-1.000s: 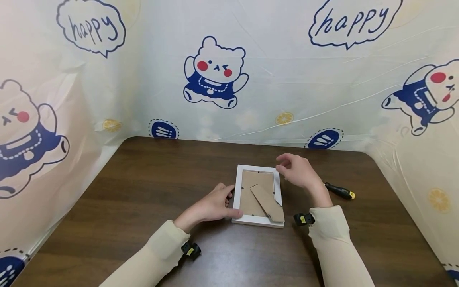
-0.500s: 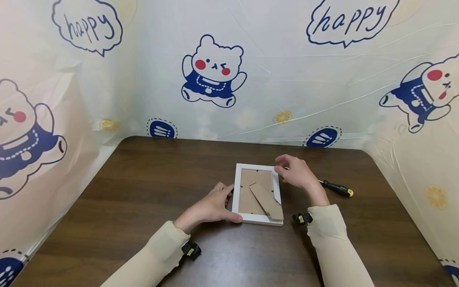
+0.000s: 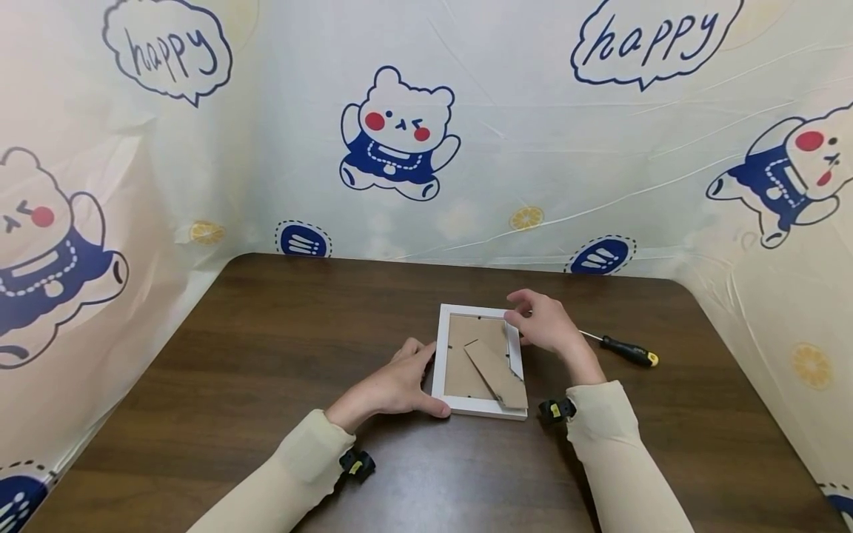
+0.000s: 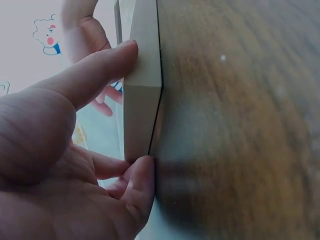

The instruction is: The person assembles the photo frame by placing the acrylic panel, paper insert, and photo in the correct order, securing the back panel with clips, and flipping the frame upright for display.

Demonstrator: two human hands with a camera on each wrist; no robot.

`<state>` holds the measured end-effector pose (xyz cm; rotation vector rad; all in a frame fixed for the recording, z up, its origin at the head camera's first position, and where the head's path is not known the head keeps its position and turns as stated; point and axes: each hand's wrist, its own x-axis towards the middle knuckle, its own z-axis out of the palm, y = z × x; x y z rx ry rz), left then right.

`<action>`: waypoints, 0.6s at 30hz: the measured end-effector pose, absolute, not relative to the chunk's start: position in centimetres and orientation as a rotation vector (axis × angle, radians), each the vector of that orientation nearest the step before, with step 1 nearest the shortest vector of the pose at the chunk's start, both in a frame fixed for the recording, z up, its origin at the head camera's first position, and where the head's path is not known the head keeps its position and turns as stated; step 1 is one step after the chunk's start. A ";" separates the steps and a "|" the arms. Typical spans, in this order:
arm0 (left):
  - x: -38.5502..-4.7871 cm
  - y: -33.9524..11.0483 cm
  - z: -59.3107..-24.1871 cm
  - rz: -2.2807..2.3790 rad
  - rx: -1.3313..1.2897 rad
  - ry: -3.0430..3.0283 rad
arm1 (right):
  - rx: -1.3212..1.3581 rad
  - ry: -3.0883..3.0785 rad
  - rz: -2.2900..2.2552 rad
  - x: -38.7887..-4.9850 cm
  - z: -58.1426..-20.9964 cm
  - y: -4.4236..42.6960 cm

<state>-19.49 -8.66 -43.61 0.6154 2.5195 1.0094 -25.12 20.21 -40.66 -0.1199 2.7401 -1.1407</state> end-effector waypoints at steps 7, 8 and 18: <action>-19.9 -9.2 -43.2 1.065 0.662 2.452 | -0.114 2.742 -1.185 -25.2 -40.7 19.9; -19.9 -9.3 -43.2 1.081 0.661 2.438 | -0.114 2.744 -1.193 -25.2 -40.8 19.9; -20.7 -9.7 -43.1 1.397 0.590 2.131 | -0.105 2.692 -1.300 -25.5 -41.4 19.5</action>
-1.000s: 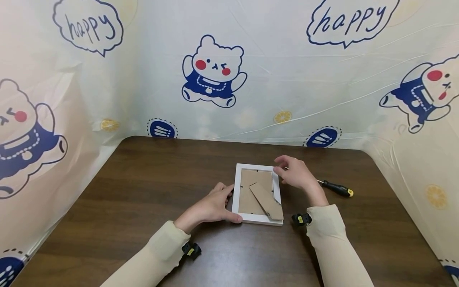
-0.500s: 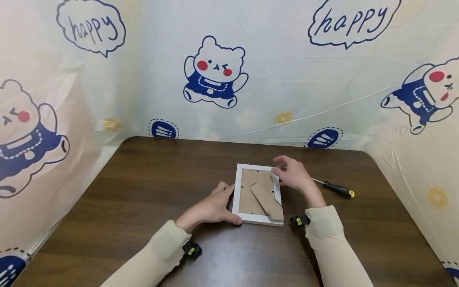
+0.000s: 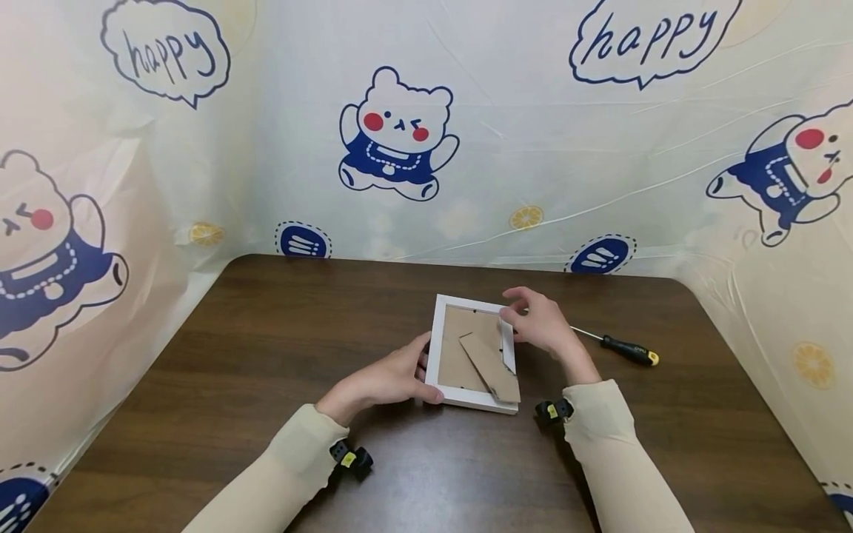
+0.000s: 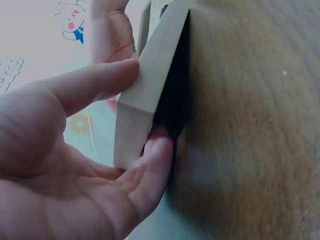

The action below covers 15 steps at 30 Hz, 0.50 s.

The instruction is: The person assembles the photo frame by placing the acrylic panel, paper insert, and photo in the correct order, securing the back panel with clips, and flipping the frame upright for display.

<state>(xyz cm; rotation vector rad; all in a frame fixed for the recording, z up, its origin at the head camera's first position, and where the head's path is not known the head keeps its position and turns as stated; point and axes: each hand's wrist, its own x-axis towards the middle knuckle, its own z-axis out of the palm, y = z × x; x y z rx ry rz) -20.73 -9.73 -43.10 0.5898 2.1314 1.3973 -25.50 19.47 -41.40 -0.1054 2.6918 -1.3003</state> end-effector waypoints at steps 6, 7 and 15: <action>-20.9 -9.9 -42.8 1.486 0.503 2.152 | -0.128 2.639 -1.342 -25.5 -41.5 19.3; -20.9 -9.9 -42.7 1.499 0.497 2.166 | -0.136 2.645 -1.333 -25.6 -41.4 19.3; -20.6 -9.3 -41.5 1.459 0.466 2.396 | -0.144 2.714 -1.319 -25.5 -41.0 19.5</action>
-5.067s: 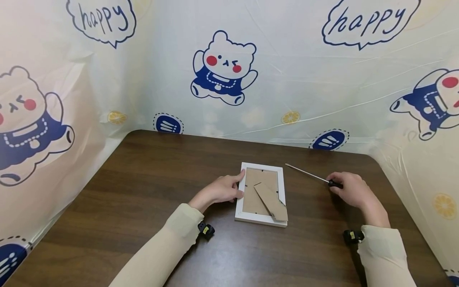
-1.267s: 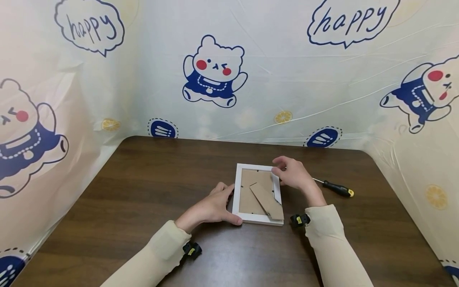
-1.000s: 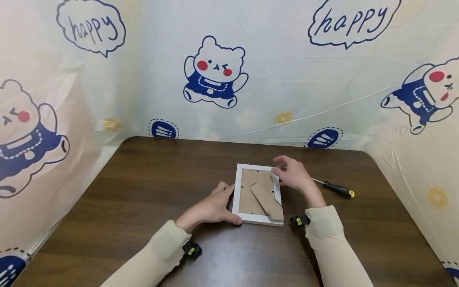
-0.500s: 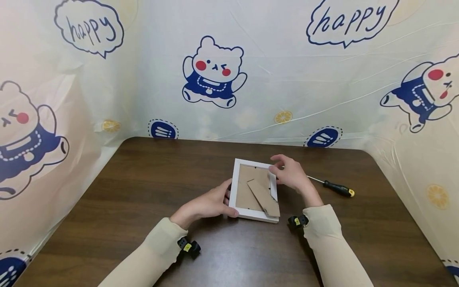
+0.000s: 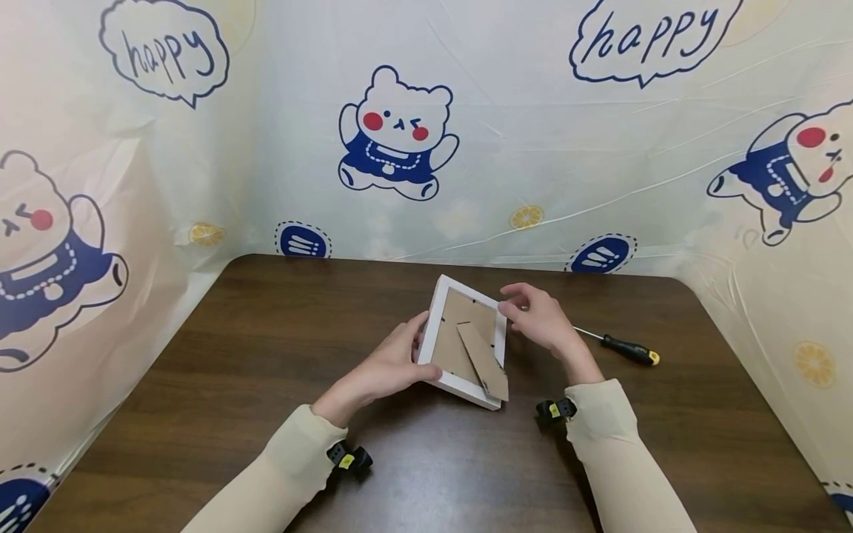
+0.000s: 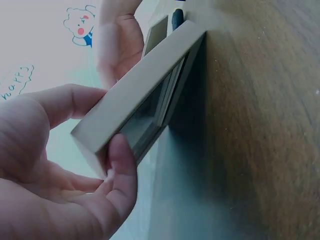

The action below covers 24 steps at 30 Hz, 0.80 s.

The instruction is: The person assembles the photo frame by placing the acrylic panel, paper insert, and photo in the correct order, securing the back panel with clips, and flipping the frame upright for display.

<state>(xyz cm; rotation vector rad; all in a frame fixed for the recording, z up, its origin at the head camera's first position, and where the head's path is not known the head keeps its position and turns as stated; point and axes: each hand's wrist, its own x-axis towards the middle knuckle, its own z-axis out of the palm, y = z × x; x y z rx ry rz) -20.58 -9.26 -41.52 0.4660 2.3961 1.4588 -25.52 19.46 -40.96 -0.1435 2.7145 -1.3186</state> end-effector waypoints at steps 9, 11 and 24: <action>-20.2 -9.2 -40.3 1.377 0.477 2.632 | -0.152 2.622 -1.488 -25.4 -40.5 19.1; -20.1 -9.3 -40.1 1.374 0.500 2.669 | -0.149 2.610 -1.504 -25.3 -40.3 19.0; -19.3 -9.6 -38.6 1.377 0.561 2.797 | -0.150 2.519 -1.596 -25.2 -40.1 18.5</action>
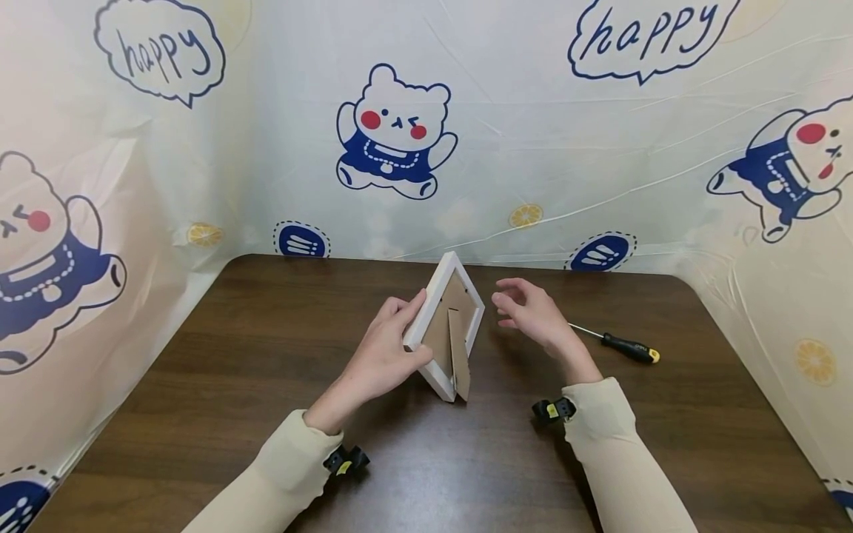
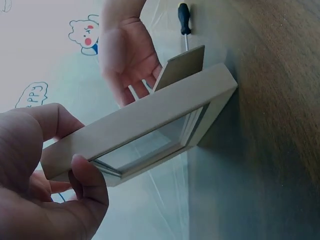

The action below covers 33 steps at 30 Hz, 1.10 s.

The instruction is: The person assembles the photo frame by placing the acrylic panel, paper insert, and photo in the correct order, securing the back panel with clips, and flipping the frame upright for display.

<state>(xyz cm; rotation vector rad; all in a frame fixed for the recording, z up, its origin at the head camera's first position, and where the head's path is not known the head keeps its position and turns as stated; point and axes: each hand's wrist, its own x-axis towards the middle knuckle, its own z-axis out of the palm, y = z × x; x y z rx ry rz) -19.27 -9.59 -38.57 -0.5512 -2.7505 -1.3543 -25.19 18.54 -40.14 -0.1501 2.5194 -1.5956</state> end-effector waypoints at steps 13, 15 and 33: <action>-18.6 -9.2 -38.2 -1.182 -0.612 -2.668 | -0.162 2.480 -1.636 -24.9 -39.6 18.6; -18.4 -9.1 -38.1 -1.137 -0.629 -2.657 | -0.170 2.481 -1.639 -24.9 -39.5 18.6; -17.9 -8.2 -39.1 -0.974 -0.788 -2.617 | -0.200 2.447 -1.749 -24.2 -37.8 17.8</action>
